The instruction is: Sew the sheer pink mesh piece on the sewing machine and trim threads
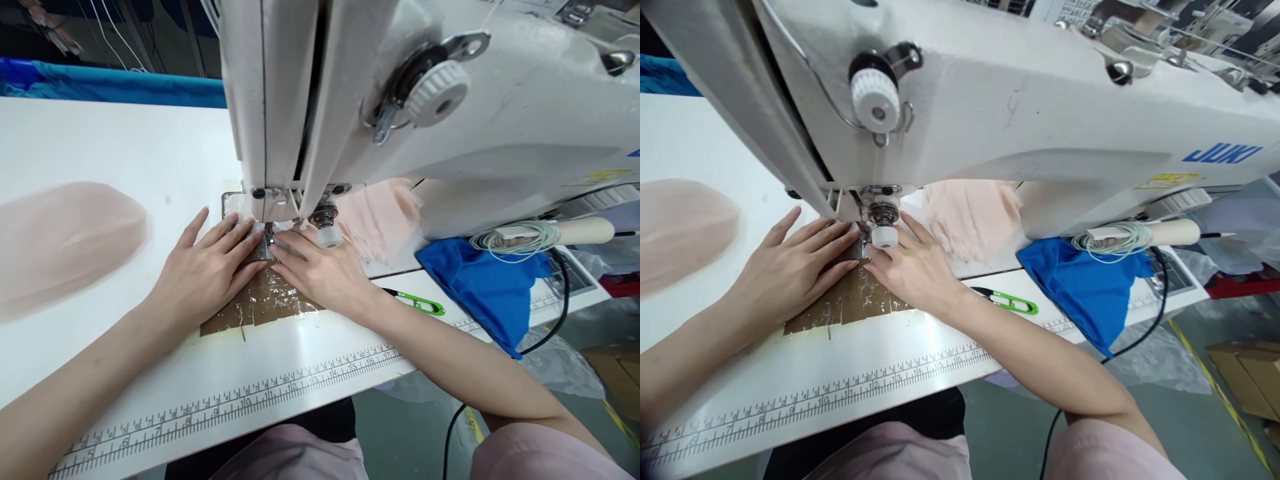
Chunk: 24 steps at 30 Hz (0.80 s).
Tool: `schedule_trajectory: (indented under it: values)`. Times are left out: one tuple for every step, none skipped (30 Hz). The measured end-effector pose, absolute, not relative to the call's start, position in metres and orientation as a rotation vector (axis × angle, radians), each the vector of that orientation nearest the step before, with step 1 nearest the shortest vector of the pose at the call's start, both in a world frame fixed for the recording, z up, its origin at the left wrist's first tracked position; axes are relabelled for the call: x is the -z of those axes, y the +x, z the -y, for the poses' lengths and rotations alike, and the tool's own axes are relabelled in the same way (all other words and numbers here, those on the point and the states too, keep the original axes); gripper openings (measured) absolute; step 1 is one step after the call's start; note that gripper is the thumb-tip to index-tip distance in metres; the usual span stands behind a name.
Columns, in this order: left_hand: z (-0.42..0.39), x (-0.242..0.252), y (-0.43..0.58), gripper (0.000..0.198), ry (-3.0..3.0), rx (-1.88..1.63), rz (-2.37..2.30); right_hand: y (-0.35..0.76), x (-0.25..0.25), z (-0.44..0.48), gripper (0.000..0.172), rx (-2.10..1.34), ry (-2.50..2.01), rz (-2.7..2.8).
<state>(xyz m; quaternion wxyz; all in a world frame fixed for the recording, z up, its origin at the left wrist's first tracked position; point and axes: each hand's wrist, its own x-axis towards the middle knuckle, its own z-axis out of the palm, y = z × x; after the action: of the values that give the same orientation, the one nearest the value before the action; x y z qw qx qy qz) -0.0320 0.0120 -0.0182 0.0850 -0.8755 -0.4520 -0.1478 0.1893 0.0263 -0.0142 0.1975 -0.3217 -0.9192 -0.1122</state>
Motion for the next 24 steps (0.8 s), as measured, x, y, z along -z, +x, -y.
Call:
schedule_trajectory:
  values:
    - [-0.012, 0.019, -0.032, 0.051, -2.609, 0.446, 1.344, 0.19, 0.014, -0.026, 0.029, 0.319, -0.901, 2.563]
    - [-0.012, 0.019, -0.032, 0.051, -2.607, 0.449, 1.341, 0.19, 0.014, -0.026, 0.029, 0.318, -0.905, 2.556]
    - [-0.011, 0.019, -0.032, 0.051, -2.604, 0.451, 1.342, 0.19, 0.014, -0.026, 0.028, 0.312, -0.915, 2.553]
    - [-0.011, 0.019, -0.032, 0.05, -2.602, 0.453, 1.348, 0.191, 0.014, -0.026, 0.028, 0.302, -0.928, 2.552]
    - [-0.011, 0.019, -0.032, 0.049, -2.6, 0.458, 1.357, 0.191, 0.014, -0.027, 0.029, 0.291, -0.943, 2.555]
    - [-0.01, 0.019, -0.032, 0.048, -2.599, 0.465, 1.367, 0.192, 0.014, -0.027, 0.029, 0.283, -0.957, 2.56]
    - [-0.01, 0.019, -0.032, 0.048, -2.599, 0.47, 1.378, 0.192, 0.013, -0.028, 0.03, 0.283, -0.966, 2.565]
    - [-0.01, 0.019, -0.032, 0.048, -2.601, 0.471, 1.387, 0.193, 0.013, -0.028, 0.031, 0.294, -0.97, 2.566]
    - [-0.01, 0.018, -0.033, 0.048, -2.603, 0.472, 1.395, 0.193, 0.013, -0.029, 0.031, 0.31, -0.972, 2.564]
    - [-0.009, 0.018, -0.033, 0.049, -2.603, 0.472, 1.401, 0.193, 0.013, -0.029, 0.031, 0.33, -0.971, 2.561]
    - [-0.009, 0.017, -0.033, 0.049, -2.6, 0.475, 1.406, 0.193, 0.013, -0.03, 0.031, 0.348, -0.971, 2.558]
    - [-0.009, 0.017, -0.034, 0.048, -2.596, 0.481, 1.407, 0.193, 0.012, -0.03, 0.031, 0.363, -0.972, 2.556]
    - [-0.009, 0.016, -0.034, 0.048, -2.591, 0.487, 1.406, 0.193, 0.012, -0.03, 0.032, 0.373, -0.972, 2.555]
    - [-0.009, 0.016, -0.034, 0.047, -2.583, 0.495, 1.403, 0.193, 0.012, -0.03, 0.032, 0.381, -0.975, 2.552]
    - [-0.009, 0.015, -0.033, 0.046, -2.574, 0.501, 1.398, 0.193, 0.013, -0.03, 0.033, 0.387, -0.977, 2.548]
    - [-0.008, 0.014, -0.033, 0.046, -2.565, 0.506, 1.388, 0.192, 0.013, -0.03, 0.034, 0.392, -0.981, 2.54]
    - [-0.008, 0.014, -0.033, 0.045, -2.555, 0.512, 1.371, 0.192, 0.014, -0.03, 0.034, 0.396, -0.987, 2.535]
    - [-0.008, 0.013, -0.033, 0.044, -2.546, 0.518, 1.354, 0.192, 0.015, -0.03, 0.032, 0.401, -0.992, 2.533]
    - [-0.008, 0.012, -0.034, 0.042, -2.54, 0.53, 1.333, 0.192, 0.015, -0.03, 0.03, 0.404, -0.992, 2.539]
    - [-0.008, 0.011, -0.034, 0.038, -2.536, 0.551, 1.308, 0.193, 0.015, -0.03, 0.027, 0.399, -0.987, 2.555]
    - [-0.007, 0.01, -0.034, 0.034, -2.534, 0.586, 1.278, 0.193, 0.013, -0.03, 0.026, 0.382, -0.985, 2.577]
    - [-0.006, 0.009, -0.035, 0.03, -2.534, 0.628, 1.241, 0.193, 0.011, -0.03, 0.026, 0.344, -0.992, 2.598]
    - [-0.006, 0.009, -0.035, 0.026, -2.536, 0.673, 1.2, 0.193, 0.008, -0.03, 0.029, 0.276, -1.012, 2.603]
    - [-0.004, 0.008, -0.034, 0.024, -2.54, 0.713, 1.163, 0.193, 0.004, -0.029, 0.032, 0.156, -1.04, 2.59]
